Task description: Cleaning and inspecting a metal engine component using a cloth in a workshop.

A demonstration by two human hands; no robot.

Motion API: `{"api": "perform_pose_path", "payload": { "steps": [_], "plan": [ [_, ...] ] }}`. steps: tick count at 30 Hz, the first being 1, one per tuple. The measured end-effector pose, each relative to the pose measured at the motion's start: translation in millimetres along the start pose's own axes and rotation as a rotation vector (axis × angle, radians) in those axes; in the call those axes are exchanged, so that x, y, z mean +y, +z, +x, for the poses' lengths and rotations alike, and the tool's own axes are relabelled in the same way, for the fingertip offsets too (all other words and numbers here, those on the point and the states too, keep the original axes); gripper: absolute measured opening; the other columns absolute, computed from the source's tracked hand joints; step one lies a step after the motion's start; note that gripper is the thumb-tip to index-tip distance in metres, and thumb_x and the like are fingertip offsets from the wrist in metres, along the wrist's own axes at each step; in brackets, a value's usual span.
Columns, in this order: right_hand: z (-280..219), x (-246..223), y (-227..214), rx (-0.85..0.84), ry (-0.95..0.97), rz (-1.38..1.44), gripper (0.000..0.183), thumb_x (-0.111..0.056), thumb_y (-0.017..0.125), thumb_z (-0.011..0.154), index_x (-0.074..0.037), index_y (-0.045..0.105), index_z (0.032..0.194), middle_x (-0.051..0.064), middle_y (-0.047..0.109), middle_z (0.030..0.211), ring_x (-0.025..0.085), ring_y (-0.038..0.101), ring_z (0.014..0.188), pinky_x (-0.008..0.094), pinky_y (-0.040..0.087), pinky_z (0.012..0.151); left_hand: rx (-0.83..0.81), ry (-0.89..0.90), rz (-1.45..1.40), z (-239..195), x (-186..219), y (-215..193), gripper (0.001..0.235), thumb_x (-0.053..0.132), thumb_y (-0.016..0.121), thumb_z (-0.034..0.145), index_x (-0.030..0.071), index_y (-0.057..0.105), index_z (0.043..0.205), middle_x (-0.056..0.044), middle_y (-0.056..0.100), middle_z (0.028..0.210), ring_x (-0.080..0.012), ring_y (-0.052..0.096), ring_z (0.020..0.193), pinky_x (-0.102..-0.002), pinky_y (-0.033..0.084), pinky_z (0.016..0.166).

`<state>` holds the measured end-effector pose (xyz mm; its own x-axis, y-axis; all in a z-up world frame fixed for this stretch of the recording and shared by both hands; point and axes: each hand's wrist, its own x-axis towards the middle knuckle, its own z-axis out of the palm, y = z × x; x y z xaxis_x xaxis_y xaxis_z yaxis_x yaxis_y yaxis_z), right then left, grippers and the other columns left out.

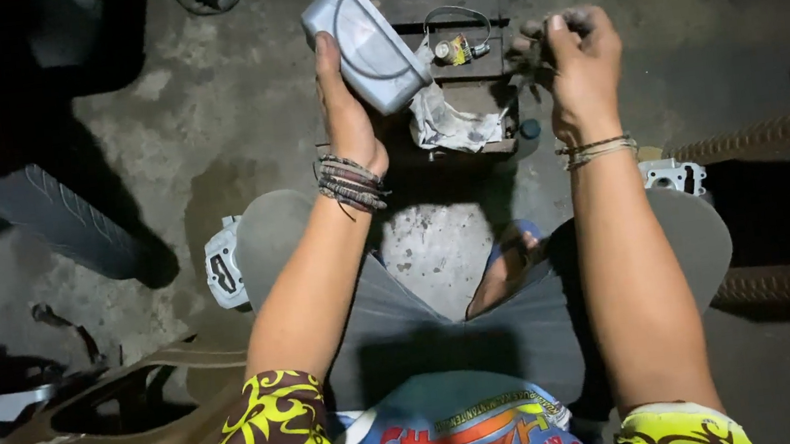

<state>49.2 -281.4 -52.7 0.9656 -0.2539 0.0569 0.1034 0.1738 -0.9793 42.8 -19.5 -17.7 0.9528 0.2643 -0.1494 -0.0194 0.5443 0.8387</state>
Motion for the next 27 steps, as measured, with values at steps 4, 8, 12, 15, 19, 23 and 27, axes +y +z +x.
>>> {"api": "perform_pose_path", "payload": {
  "steps": [4,8,12,15,19,23,27],
  "plan": [
    [-2.1,-5.4,16.7,-0.074,0.024,0.091,0.011,-0.009,0.059,0.105,-0.005,0.054,0.113,0.013,0.072,0.112,0.022,0.076,0.098,0.030,0.064,0.089,0.009,-0.001,0.011,-2.9,0.3,0.2,0.083,0.057,0.052,0.088,-0.005,0.053,0.142,-0.015,0.054,0.148,-0.0243,0.051,0.133,-0.039,0.038,0.113],
    [2.9,-9.1,30.3,-0.100,-0.016,-0.280,0.013,-0.010,0.063,0.103,-0.004,0.064,0.115,0.003,0.068,0.104,0.010,0.062,0.086,0.022,0.054,0.079,-0.084,-0.112,-0.026,-0.9,-16.8,-8.1,0.084,0.061,0.052,0.084,0.001,0.051,0.144,-0.017,0.055,0.146,-0.0282,0.054,0.129,-0.043,0.041,0.109],
    [9.4,-20.4,43.1,-0.158,0.249,-0.066,0.011,-0.018,0.063,0.104,-0.008,0.065,0.109,-0.004,0.051,0.076,0.005,0.047,0.067,0.028,0.062,0.071,-0.335,-0.364,-0.111,0.9,-59.3,-27.6,0.079,0.058,0.047,0.090,0.002,0.048,0.146,-0.015,0.062,0.136,-0.0240,0.064,0.115,-0.040,0.051,0.101],
    [11.8,-34.7,53.3,-0.148,0.382,0.031,0.017,-0.016,0.064,0.101,-0.004,0.064,0.112,0.004,0.062,0.090,0.009,0.059,0.076,0.026,0.065,0.071,-0.490,-0.346,-0.071,-10.2,-69.2,-25.7,0.071,0.054,0.054,0.091,0.001,0.053,0.137,-0.016,0.066,0.118,-0.0240,0.067,0.094,-0.038,0.056,0.085],
    [16.5,-44.8,60.3,-0.141,0.398,0.002,0.014,-0.014,0.063,0.101,-0.003,0.065,0.109,0.004,0.061,0.087,0.009,0.058,0.074,0.026,0.066,0.068,-0.344,-0.343,-0.024,-0.5,-78.7,-28.2,0.072,0.055,0.053,0.088,0.001,0.055,0.136,-0.015,0.062,0.129,-0.0243,0.061,0.108,-0.039,0.050,0.096],
    [16.7,-50.8,55.9,-0.228,0.399,-0.082,0.014,-0.017,0.061,0.103,-0.004,0.064,0.109,0.006,0.067,0.093,0.012,0.067,0.077,0.028,0.067,0.074,-0.277,-0.364,-0.230,6.5,-80.0,-26.5,0.077,0.060,0.057,0.086,0.004,0.054,0.139,-0.014,0.061,0.134,-0.0253,0.060,0.113,-0.042,0.048,0.099],
    [15.5,-46.8,45.2,-0.214,0.409,-0.011,0.017,-0.018,0.059,0.104,-0.003,0.062,0.112,0.009,0.069,0.099,0.015,0.071,0.084,0.028,0.068,0.076,-0.292,-0.309,-0.322,4.6,-69.1,-13.8,0.080,0.059,0.056,0.088,0.000,0.050,0.143,-0.017,0.061,0.137,-0.0284,0.063,0.115,-0.043,0.050,0.101]
  ]
}}
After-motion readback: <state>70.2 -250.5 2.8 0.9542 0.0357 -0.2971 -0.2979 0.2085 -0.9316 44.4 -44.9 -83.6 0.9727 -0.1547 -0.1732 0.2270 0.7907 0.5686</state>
